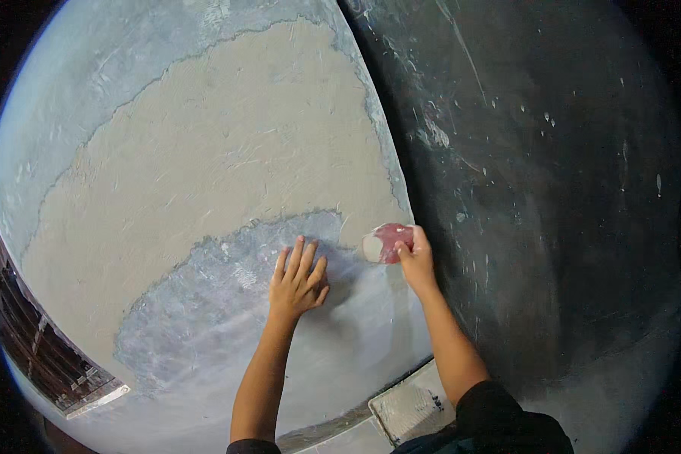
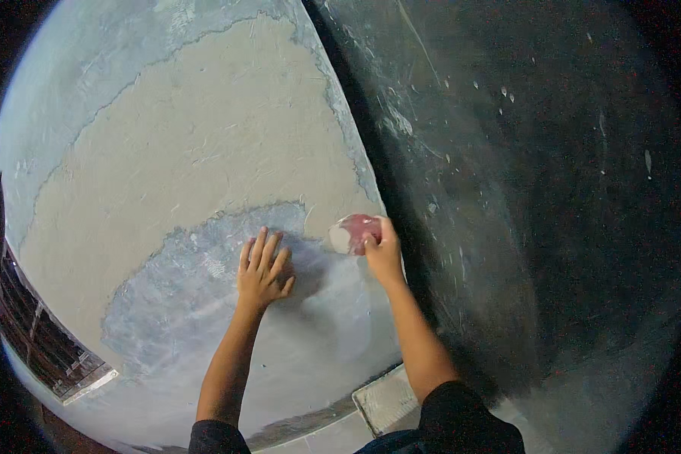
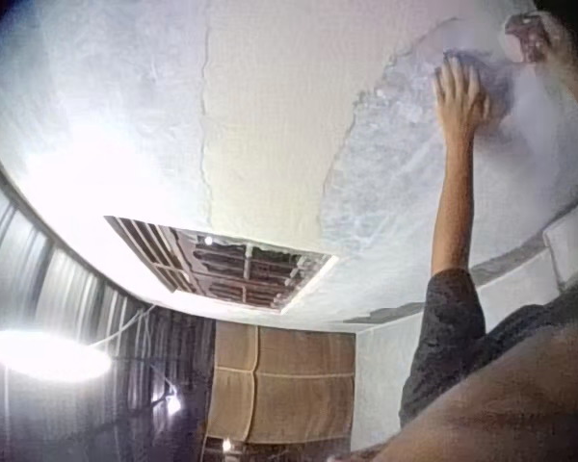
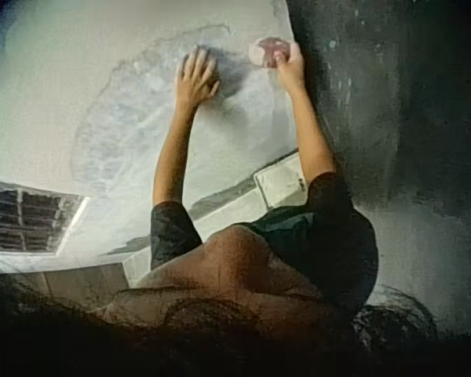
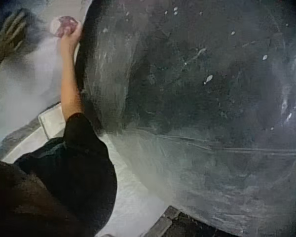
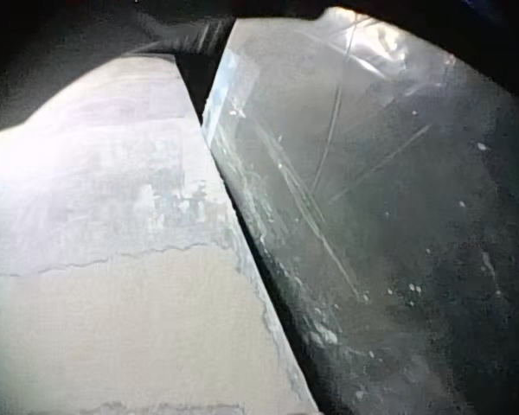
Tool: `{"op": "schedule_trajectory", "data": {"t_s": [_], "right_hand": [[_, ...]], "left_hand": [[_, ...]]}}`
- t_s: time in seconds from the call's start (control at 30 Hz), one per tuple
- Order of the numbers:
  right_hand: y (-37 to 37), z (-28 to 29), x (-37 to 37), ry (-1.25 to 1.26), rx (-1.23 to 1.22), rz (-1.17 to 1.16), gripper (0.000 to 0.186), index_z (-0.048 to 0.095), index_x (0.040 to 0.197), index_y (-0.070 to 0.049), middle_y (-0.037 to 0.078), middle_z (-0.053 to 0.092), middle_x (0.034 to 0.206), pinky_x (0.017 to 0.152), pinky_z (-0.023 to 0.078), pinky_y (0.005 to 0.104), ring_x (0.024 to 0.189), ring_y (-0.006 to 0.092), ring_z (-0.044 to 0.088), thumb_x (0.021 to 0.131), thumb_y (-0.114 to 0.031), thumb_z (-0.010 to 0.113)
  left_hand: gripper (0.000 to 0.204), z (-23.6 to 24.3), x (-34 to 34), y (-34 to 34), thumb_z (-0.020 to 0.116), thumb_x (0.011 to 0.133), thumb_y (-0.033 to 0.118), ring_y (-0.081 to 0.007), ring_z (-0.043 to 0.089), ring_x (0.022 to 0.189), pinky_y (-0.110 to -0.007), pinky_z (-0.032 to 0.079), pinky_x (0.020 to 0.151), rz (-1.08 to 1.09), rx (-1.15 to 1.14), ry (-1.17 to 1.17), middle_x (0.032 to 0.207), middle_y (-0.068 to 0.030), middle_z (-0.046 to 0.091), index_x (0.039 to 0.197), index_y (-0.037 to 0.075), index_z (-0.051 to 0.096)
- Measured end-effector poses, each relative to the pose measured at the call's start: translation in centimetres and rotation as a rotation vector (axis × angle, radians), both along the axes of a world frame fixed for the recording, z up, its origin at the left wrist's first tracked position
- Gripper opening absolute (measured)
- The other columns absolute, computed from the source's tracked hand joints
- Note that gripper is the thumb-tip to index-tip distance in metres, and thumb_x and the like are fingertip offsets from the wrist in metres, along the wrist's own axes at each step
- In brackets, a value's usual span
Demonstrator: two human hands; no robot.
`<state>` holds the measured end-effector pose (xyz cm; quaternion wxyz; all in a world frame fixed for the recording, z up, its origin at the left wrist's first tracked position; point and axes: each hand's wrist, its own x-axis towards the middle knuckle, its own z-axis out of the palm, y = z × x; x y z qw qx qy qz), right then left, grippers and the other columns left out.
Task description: The person applies plaster or putty compound to a wall surface with a scraper, smoothing it out before painting.
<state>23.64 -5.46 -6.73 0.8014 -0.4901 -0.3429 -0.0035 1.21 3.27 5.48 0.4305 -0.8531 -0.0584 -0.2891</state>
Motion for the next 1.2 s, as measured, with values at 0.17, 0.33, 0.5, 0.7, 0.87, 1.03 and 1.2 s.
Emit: {"op": "schedule_trajectory", "data": {"t_s": [0.17, 0.33, 0.5, 0.7, 0.87, 1.03, 1.2], "right_hand": [[-1.5, -0.1, 0.2, 0.140, 0.045, -0.031, 0.033, 0.052, 0.114, -0.002, 0.012, 0.060, 0.104, 0.088, 0.044, 0.0335, 0.097, 0.0205, 0.058, 0.082, 0.003, 0.058], [-1.4, 1.4, -0.6, 0.071, -0.089, -0.017, 0.035, 0.051, 0.115, 0.000, 0.007, 0.058, 0.104, 0.089, 0.043, 0.0291, 0.098, 0.0159, 0.055, 0.081, 0.005, 0.056], [-0.7, -1.4, -0.7, 0.244, 0.052, 0.019, 0.035, 0.052, 0.116, -0.001, 0.007, 0.059, 0.105, 0.091, 0.042, 0.0288, 0.099, 0.0153, 0.055, 0.081, 0.005, 0.056], [0.5, -2.0, -2.1, 0.170, -0.008, -0.038, 0.036, 0.052, 0.114, -0.001, 0.010, 0.059, 0.107, 0.089, 0.043, 0.0330, 0.101, 0.0203, 0.056, 0.079, 0.006, 0.056], [0.0, -4.2, -3.5, 0.476, 0.186, 0.005, 0.039, 0.051, 0.115, -0.002, 0.009, 0.058, 0.107, 0.092, 0.042, 0.0324, 0.102, 0.0193, 0.055, 0.078, 0.008, 0.056], [0.7, -2.8, -4.1, 0.302, 0.062, -0.020, 0.036, 0.051, 0.117, -0.001, 0.006, 0.057, 0.107, 0.092, 0.042, 0.0301, 0.099, 0.0148, 0.054, 0.082, 0.007, 0.052], [0.9, -5.1, -3.3, 0.614, 0.323, 0.118, 0.041, 0.048, 0.118, -0.001, 0.009, 0.055, 0.115, 0.096, 0.040, 0.0318, 0.106, 0.0185, 0.054, 0.079, 0.010, 0.049]], "left_hand": [[0.056, -0.3, -0.2, 0.5, 0.069, 0.062, 0.033, -0.0308, 0.036, 0.134, -0.050, 0.026, 0.109, -0.075, 0.022, -0.043, 0.139, -0.0084, 0.045, 0.113, 0.017, 0.052], [0.054, -0.1, 0.0, 0.2, 0.068, 0.063, 0.031, -0.0313, 0.037, 0.134, -0.050, 0.027, 0.108, -0.063, -0.008, -0.040, 0.138, -0.0087, 0.046, 0.113, 0.017, 0.052], [0.054, -0.1, 0.1, 0.9, 0.067, 0.064, 0.031, -0.0309, 0.037, 0.134, -0.050, 0.027, 0.108, -0.088, 0.006, -0.053, 0.137, -0.0093, 0.047, 0.114, 0.017, 0.052], [0.048, 0.0, -0.1, 0.0, 0.064, 0.068, 0.031, -0.0314, 0.038, 0.133, -0.050, 0.028, 0.108, -0.056, -0.040, -0.025, 0.136, -0.0108, 0.048, 0.112, 0.016, 0.053], [0.054, -0.4, -0.1, 0.7, 0.067, 0.064, 0.031, -0.0314, 0.037, 0.133, -0.050, 0.028, 0.108, -0.090, 0.020, -0.053, 0.137, -0.0104, 0.046, 0.113, 0.016, 0.052], [0.057, 0.0, -0.2, 0.0, 0.069, 0.062, 0.031, -0.0321, 0.037, 0.133, -0.050, 0.028, 0.108, -0.031, -0.040, -0.017, 0.138, -0.0103, 0.045, 0.114, 0.017, 0.051], [0.061, -0.2, -0.1, 1.1, 0.070, 0.061, 0.032, -0.0314, 0.034, 0.135, -0.050, 0.027, 0.108, -0.085, -0.002, -0.048, 0.139, -0.0093, 0.044, 0.116, 0.018, 0.051]]}}
